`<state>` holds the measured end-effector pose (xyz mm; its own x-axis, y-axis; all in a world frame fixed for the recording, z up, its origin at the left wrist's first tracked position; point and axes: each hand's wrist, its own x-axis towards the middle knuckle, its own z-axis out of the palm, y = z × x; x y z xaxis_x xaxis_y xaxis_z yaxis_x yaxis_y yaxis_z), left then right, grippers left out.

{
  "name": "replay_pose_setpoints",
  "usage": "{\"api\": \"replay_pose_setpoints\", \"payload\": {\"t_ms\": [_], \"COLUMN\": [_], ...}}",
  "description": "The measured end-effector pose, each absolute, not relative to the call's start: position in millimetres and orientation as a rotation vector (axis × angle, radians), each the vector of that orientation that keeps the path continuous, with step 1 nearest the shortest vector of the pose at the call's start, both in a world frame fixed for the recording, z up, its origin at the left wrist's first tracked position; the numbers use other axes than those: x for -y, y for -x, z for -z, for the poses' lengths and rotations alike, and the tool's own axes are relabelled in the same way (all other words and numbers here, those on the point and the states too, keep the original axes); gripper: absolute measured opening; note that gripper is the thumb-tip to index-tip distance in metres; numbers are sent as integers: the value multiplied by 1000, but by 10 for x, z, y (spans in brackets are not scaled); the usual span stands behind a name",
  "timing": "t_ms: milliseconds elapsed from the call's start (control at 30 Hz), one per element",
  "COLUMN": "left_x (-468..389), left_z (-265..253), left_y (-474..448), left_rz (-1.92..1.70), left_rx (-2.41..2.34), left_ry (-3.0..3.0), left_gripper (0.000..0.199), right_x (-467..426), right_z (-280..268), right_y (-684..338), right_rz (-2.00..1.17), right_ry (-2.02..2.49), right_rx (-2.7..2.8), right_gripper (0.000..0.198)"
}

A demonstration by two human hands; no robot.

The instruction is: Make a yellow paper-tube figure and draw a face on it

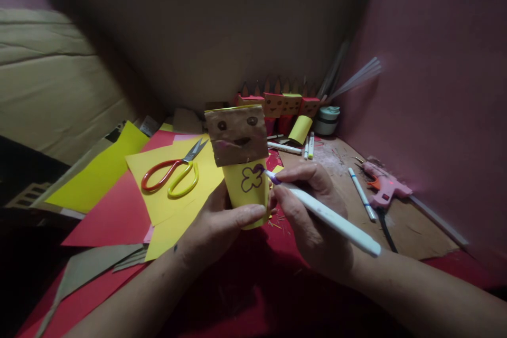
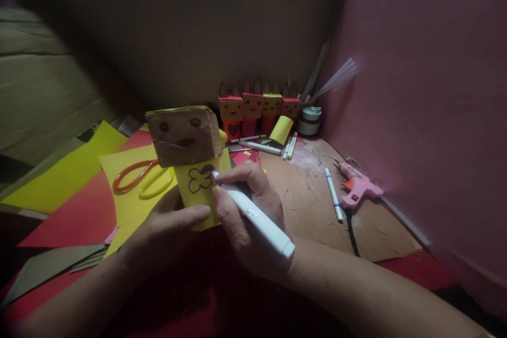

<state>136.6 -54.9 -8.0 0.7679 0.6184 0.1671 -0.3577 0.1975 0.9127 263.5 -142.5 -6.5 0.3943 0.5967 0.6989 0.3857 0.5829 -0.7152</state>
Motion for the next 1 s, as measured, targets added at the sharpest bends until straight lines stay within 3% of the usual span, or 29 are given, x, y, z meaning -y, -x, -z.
{"api": "replay_pose_setpoints", "payload": {"t_ms": [1000], "left_x": [557], "left_z": [70], "left_y": [-1360], "left_rz": [-720], "left_rx": [-342], "left_ry": [-1177], "left_gripper": [28], "right_x": [1446], "right_z": [95], "right_y": [-2634], "right_rz": [-199], "right_ry": [1004], "right_rx": [1268], "right_gripper": [13]}}
